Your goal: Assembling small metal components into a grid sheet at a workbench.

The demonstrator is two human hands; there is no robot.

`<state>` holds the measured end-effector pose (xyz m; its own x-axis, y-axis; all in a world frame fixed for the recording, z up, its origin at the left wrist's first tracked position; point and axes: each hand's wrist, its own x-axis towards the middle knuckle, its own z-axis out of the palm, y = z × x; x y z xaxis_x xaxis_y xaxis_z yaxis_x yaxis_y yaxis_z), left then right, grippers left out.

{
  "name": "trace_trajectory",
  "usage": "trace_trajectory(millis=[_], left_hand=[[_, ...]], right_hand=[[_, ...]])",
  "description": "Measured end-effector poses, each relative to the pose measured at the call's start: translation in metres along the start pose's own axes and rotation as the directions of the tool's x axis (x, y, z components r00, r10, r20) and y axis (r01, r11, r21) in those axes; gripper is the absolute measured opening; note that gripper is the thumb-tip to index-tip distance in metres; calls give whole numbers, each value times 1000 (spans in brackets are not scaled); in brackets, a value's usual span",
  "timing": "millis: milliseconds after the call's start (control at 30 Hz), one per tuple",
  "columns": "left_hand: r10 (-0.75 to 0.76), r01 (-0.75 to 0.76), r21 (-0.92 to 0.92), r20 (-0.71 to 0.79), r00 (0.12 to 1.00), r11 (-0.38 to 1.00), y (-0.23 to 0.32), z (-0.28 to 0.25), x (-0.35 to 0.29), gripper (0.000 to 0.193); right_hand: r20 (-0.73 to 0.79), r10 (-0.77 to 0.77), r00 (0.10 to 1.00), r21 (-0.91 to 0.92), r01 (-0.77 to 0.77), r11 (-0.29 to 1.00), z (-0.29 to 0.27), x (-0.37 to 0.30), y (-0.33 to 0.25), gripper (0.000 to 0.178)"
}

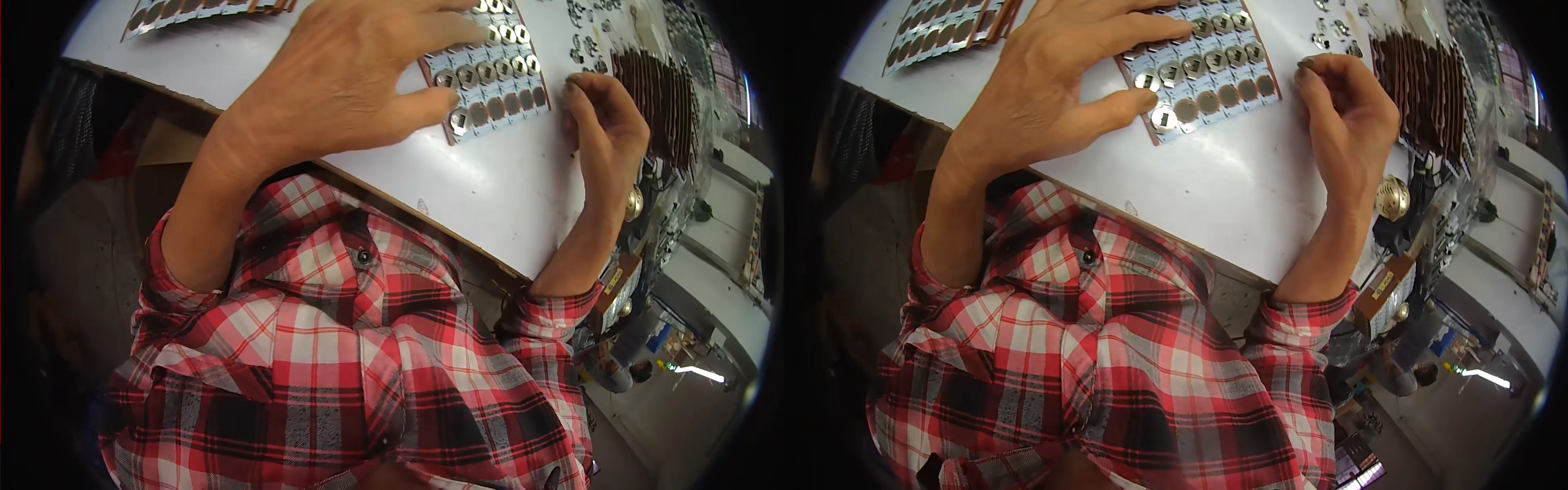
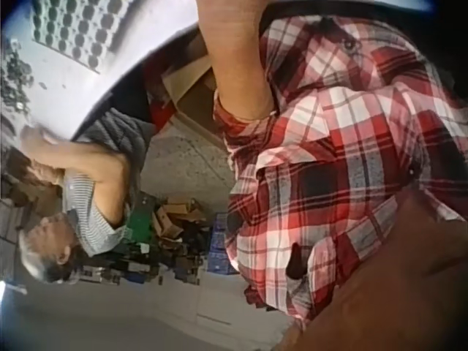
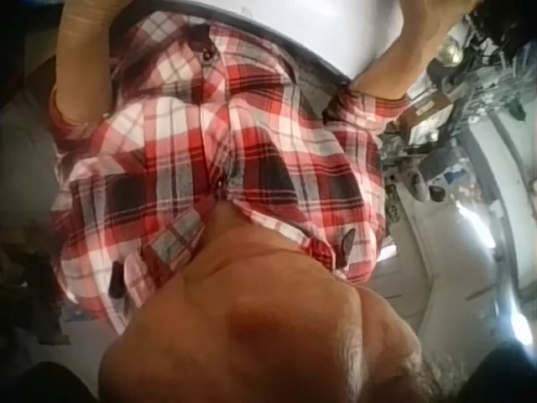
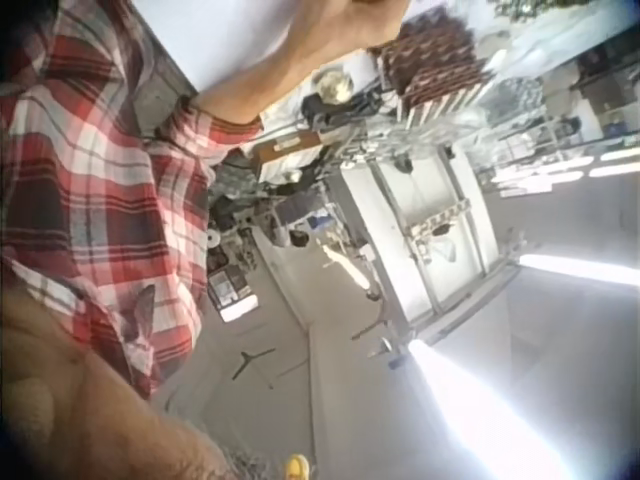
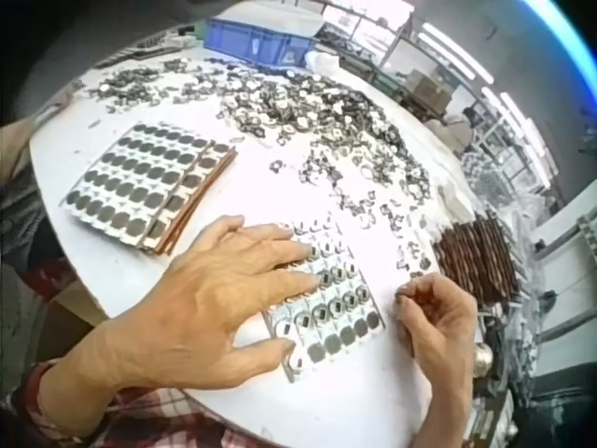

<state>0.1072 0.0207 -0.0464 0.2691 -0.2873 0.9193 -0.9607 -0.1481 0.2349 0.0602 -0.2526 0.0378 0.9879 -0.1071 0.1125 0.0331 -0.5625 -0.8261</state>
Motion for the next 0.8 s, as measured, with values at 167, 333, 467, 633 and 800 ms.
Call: trace_trajectory(millis=[167, 333, 467, 633, 800], left_hand=[[-44, 39, 83, 65, 997, 996, 5, -8, 1, 49], [-55, 50, 77, 70, 996, 996, 4, -7, 1, 50], [-162, 149, 81, 194, 967, 986, 12, -16, 3, 50], [-53, 55, -43, 37, 998, 998, 3, -5, 2, 50], [-8, 0, -122, -65, 998, 993, 5, -4, 19, 40]], right_hand=[[190, -100, 977, 401, 15, 916, 14, -10, -22, 13], [329, -47, 943, 622, -179, 762, 33, -23, -43, 19], [298, 52, 953, 520, -207, 829, 38, -28, -46, 16], [431, 85, 898, 480, -308, 821, 29, -23, -41, 21], [349, 83, 934, 409, -232, 883, 41, -26, -45, 20]])
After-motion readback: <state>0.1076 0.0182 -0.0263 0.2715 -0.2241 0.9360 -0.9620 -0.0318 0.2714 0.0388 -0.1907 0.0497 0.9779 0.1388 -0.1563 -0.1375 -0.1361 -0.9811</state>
